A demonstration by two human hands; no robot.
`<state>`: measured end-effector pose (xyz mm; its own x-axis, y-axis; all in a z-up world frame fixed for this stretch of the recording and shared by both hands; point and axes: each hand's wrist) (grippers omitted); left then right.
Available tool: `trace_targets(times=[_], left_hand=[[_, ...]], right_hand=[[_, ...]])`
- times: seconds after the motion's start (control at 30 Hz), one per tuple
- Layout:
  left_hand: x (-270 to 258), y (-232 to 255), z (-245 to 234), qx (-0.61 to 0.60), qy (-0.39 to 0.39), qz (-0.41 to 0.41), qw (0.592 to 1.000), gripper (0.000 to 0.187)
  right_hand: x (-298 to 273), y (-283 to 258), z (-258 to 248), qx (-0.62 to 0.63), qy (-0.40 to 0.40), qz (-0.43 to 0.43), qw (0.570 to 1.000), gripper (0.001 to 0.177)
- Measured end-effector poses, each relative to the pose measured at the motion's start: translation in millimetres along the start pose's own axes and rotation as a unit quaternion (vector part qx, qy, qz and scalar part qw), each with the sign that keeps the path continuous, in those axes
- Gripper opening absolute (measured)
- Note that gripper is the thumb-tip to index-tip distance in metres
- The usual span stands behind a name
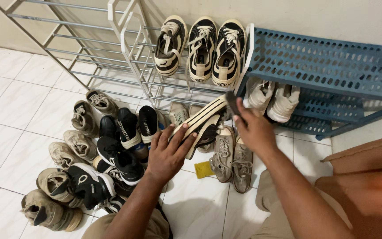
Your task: The person sits on the floor and uses a brush to clean several pairs of shoes. They pick up each shoe, scrub the upper and sole, and place the cleaned shoes on a metal shoe rack.
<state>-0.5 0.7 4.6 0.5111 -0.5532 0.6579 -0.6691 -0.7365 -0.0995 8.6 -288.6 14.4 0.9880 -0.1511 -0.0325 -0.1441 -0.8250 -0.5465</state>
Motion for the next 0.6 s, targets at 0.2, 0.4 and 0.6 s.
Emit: trace_targets(times=[0.2,0.4,0.6], left_hand=[[0.2,-0.3,-0.4,-0.009,-0.005,-0.006,1.000,0.046],[-0.5,-0.8,1.0,-0.002,-0.005,0.001,1.000,0.046],[-2.6,-1.3,2.3,0.009,0.000,0.010,1.000,0.047]], right_hand=[[-11.0,-2.1,3.1,0.120,-0.068,-0.051,0.989,0.065],[-7.9,-7.1,2.6,0.063,-0.046,-0.037,0.996,0.064],[2.3,0.3,-6.0,0.115,-0.030,0.041,0.992,0.063]])
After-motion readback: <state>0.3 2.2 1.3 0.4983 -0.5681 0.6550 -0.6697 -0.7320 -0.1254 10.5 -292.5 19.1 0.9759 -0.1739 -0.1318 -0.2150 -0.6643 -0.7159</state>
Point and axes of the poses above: each hand's wrist, its own x-axis towards the middle knuckle, its own z-axis out of the palm, y = z × x, and after that the axes turned 1 degree about -z, right-handed
